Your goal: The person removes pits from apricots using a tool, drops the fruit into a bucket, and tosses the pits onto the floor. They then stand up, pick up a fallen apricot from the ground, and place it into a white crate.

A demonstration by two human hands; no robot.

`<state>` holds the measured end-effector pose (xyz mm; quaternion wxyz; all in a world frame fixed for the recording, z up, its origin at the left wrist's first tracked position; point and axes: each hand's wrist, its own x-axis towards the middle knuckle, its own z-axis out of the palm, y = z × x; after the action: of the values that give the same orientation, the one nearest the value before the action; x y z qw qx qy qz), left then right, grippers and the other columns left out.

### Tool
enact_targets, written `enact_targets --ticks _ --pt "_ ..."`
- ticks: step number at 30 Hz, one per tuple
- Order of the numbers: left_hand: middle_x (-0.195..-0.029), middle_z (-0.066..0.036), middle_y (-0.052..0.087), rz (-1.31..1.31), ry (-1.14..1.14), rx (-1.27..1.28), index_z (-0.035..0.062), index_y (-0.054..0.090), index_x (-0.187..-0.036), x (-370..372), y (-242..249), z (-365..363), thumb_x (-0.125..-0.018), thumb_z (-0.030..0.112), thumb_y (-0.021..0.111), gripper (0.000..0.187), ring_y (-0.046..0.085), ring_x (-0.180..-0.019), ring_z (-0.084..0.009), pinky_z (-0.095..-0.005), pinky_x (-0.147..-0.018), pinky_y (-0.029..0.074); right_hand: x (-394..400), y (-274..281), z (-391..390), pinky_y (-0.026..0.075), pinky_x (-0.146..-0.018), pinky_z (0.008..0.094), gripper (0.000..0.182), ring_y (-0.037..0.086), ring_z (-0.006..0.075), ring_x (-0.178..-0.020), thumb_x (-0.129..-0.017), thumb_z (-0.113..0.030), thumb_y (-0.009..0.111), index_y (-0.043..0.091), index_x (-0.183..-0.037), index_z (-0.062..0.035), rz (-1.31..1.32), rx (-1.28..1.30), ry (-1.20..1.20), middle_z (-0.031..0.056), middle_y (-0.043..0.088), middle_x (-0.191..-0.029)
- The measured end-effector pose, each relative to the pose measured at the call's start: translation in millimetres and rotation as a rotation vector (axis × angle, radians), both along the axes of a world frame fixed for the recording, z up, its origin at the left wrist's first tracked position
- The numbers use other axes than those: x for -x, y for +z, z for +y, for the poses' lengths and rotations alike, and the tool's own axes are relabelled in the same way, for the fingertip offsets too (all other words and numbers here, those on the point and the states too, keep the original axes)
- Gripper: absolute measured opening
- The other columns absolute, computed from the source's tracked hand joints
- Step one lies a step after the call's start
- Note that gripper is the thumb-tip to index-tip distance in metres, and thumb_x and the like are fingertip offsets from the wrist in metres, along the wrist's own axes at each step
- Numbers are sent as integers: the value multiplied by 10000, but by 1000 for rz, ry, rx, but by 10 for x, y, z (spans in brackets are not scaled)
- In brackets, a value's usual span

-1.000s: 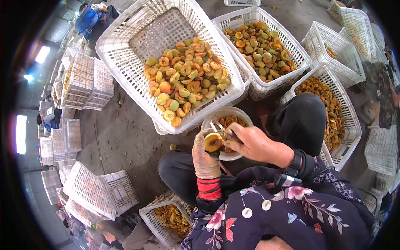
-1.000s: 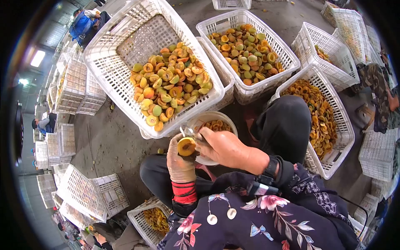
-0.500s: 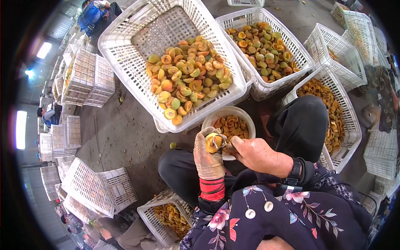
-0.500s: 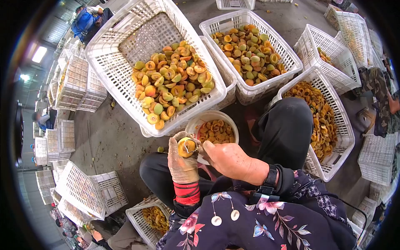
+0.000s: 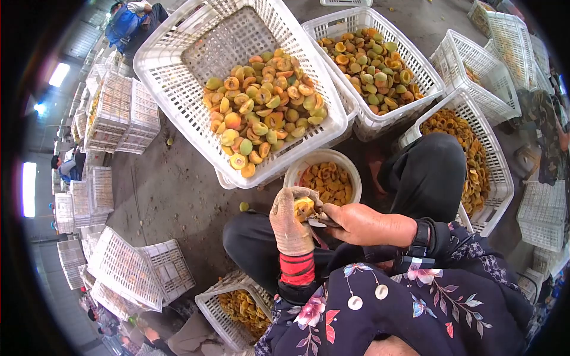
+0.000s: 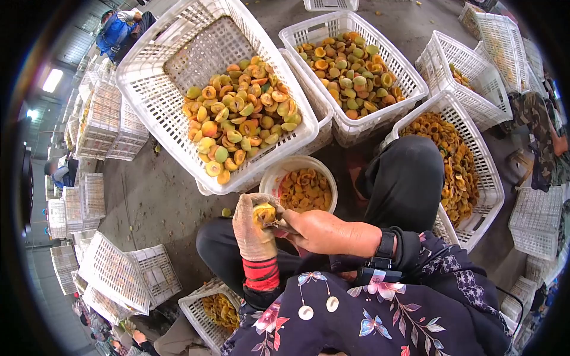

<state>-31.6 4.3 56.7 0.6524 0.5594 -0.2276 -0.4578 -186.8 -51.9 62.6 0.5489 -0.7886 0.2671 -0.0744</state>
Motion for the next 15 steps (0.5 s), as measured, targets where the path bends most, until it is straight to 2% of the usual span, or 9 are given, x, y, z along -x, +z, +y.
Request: enact_targets --ticks 2,4,5,8,10,11,12,14,15 --pt "-800 -103 647 88 -31 -80 0 609 -884 -54 6 -20 -1002 338 508 372 630 -692 -177 -290 -649 520 3 23 -17 501 -610 453 270 646 409 -711 -893 -172 642 467 -991 10 124 54 55 236 615 -717" --pt "-745 -91 642 46 24 -91 -4 621 -841 -20 26 -56 -994 331 528 380 617 -642 -167 -275 -583 512 -29 -120 13 500 -592 451 281 645 406 -684 -906 -205 632 470 -994 8 -156 -188 15 214 616 -684" --pt "-749 -93 642 56 42 -47 -6 621 -851 -18 25 -59 -995 335 525 381 612 -633 -162 -265 -564 503 -37 -155 28 500 -592 451 281 645 406 -684 -906 -205 632 470 -994 8 -156 -187 17 214 616 -684" --pt "-754 -95 643 158 112 -28 -10 619 -862 43 62 -74 -996 349 520 396 606 -627 -159 -259 -556 492 -76 -136 23 502 -575 443 260 657 372 -663 -927 -212 595 479 -1009 6 -150 -126 8 199 626 -692" --pt "-756 -96 643 257 150 -62 -13 618 -863 70 58 -84 -997 360 517 409 606 -630 -159 -262 -567 489 -57 -55 -21 499 -549 428 247 656 337 -620 -939 -225 564 491 -1023 -5 142 163 78 199 631 -719" --pt "-758 -98 643 169 131 -91 -14 616 -863 58 35 -87 -998 373 515 422 609 -638 -160 -263 -580 488 -59 -101 -19 490 -517 401 252 641 262 -563 -936 -227 551 508 -1076 -22 97 53 66 151 627 -729" --pt "-761 -100 644 81 116 -116 -15 615 -862 41 18 -96 -998 386 513 435 612 -646 -161 -265 -592 487 -55 -76 -42 490 -517 401 252 641 262 -563 -936 -227 551 508 -1076 -22 99 54 66 151 627 -729" --pt "-756 -100 645 145 88 -65 -12 618 -862 18 0 -68 -999 375 515 424 615 -654 -161 -267 -602 487 -53 21 -113 494 -514 386 293 632 202 -553 -938 -243 557 509 -1134 -29 -12 -604 111 82 614 -702" --pt "-751 -100 645 207 60 -13 -10 622 -861 -1 -6 -56 -1000 364 516 413 617 -661 -162 -269 -611 488 -40 44 -219 498 -527 337 313 628 143 -603 -929 -216 565 505 -1171 -28 104 -743 200 34 605 -730"
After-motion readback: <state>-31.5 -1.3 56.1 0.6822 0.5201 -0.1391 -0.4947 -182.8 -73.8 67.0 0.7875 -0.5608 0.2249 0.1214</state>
